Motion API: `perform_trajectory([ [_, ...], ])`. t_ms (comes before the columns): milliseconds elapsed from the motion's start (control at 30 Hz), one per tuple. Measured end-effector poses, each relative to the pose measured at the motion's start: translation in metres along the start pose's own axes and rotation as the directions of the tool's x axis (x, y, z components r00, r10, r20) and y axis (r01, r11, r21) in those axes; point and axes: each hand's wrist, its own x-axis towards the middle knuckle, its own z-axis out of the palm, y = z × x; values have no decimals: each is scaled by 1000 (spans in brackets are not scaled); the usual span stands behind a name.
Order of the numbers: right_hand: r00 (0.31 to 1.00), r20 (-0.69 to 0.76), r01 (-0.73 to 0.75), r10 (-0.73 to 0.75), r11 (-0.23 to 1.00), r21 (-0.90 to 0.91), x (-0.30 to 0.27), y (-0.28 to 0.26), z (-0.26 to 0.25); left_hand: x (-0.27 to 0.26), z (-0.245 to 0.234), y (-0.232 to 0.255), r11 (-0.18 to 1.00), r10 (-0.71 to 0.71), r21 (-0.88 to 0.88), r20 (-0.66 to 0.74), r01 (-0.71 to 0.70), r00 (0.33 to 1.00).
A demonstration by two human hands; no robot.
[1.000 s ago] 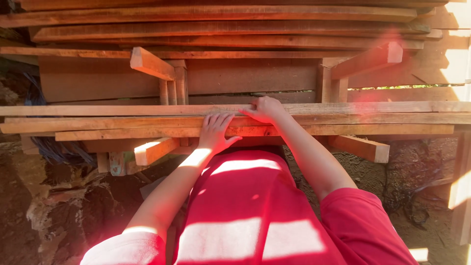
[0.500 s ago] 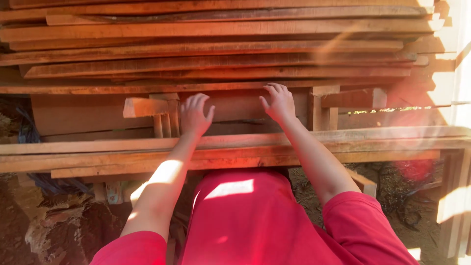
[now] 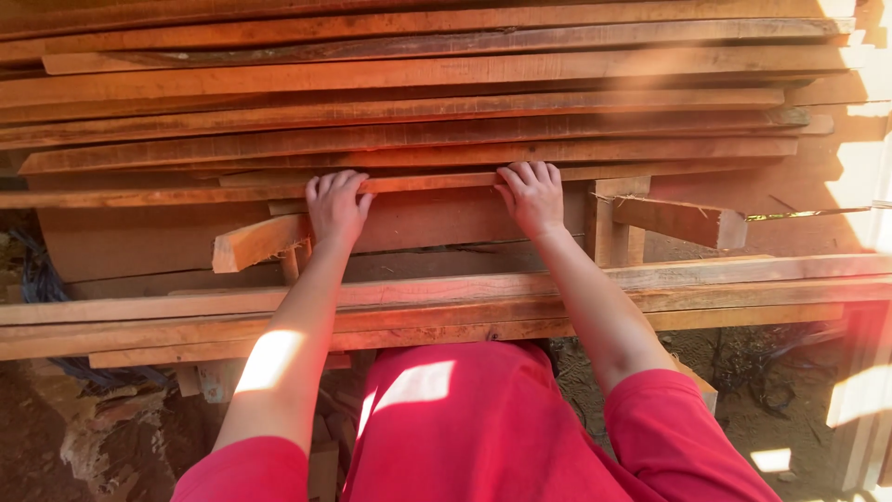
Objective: Selecting and organizing wooden planks from a storage stack.
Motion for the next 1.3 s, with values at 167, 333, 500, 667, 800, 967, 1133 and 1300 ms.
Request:
perform_trajectory([
  [167,999,-37,14,-11,996,90,2,-2,-21,-13,-37,5,996,83,14,-99,-82,992],
  [333,994,-109,16,-4,994,112,22,-6,-56,-1,-56,0,989,137,-32,-218,-147,966],
  [500,996,73,-66,56,988,143,43,0,-89,10,-66,-13,978,188,-96,3,-187,982],
  [667,821,550,-282,157,947,151,85,-26,-163,-5,-85,11,957,262,-150,96,-246,960],
  [800,786,617,-139,39,984,115,88,-30,-146,-22,-128,25,940,302,-189,77,-284,950],
  [967,820,573,-85,-6,988,131,111,-47,-191,-48,-203,53,922,340,-213,39,-325,940],
  [1133,801,597,-170,53,975,141,120,-63,-248,-58,-231,62,915,327,-260,28,-309,945],
  [1300,793,587,-192,164,981,-15,118,-76,-291,-76,-260,85,894,313,-315,-73,-319,947],
])
